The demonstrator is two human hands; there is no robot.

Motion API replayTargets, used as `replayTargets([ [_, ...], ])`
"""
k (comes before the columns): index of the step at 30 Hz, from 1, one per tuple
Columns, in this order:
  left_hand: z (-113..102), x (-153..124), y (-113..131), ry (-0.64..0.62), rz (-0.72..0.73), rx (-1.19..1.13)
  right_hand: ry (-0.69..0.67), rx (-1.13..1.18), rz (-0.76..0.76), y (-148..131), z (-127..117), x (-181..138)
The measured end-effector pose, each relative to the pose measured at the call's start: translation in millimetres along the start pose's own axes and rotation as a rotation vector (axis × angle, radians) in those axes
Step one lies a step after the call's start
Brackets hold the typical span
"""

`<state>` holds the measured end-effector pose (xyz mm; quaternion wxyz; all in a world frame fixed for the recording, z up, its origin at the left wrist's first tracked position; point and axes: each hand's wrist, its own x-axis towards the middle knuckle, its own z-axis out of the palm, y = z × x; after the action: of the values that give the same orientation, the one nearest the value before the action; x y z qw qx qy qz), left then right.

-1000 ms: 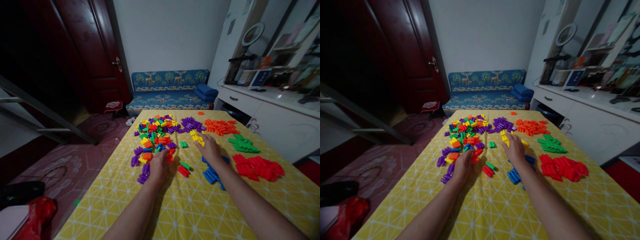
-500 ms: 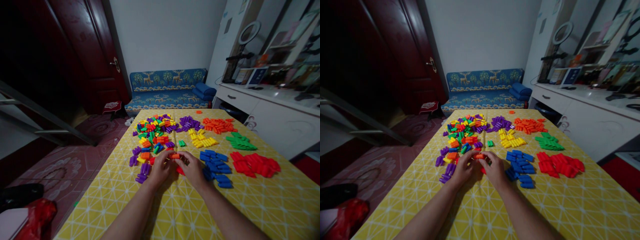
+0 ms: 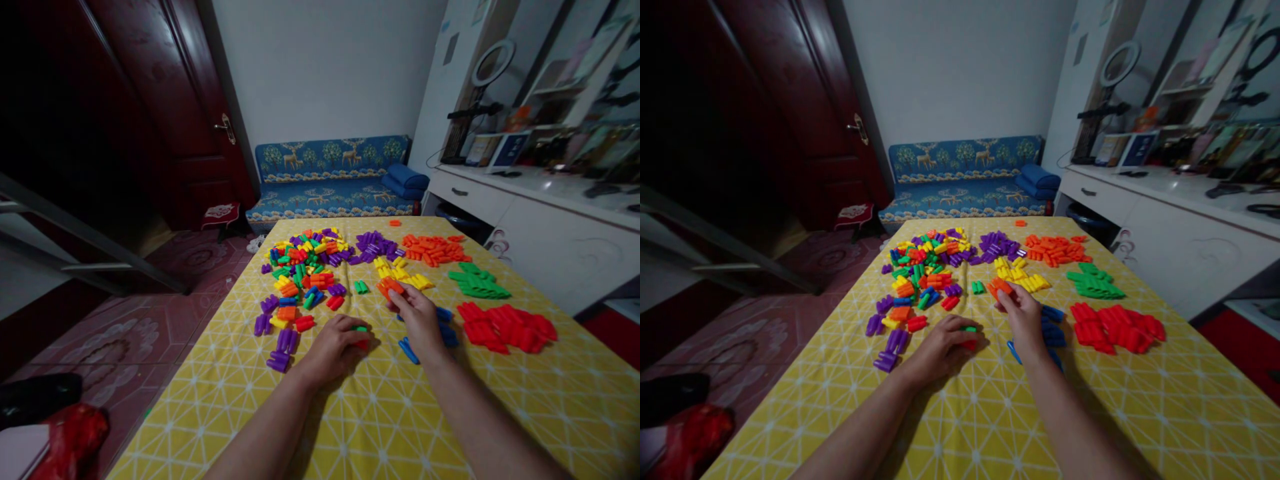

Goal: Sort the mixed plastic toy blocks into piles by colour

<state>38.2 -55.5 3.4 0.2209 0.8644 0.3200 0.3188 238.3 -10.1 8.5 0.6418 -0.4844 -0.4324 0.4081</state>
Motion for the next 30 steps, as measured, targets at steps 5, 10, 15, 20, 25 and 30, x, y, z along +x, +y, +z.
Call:
replayTargets([
  [5,5,-2,-17,0.124,-0.096,0.023,0.195,-0.025,0.097,-5,-39,72],
  [10,5,0,-21,0.231,-0.192,-0.051,0.385,-0.127,0.160,-10,-86,143],
  [15,4,3,-22,0.319,-0.269,-0.079,0.382,-0.168,0.070,-17,-102,171],
  [20,10,0,-29,0.380,-0.297,-0.136,0.262,-0.168,-0.070,-12,-71,147],
  [25,13,-3,-33,0.367,-0.348,-0.383,-0.213,-0.193,-0.066,1,-10,53],
  [30,8,-4,-29,0.351,-0.345,-0.454,-0.507,-0.409,-0.118,14,32,-32],
])
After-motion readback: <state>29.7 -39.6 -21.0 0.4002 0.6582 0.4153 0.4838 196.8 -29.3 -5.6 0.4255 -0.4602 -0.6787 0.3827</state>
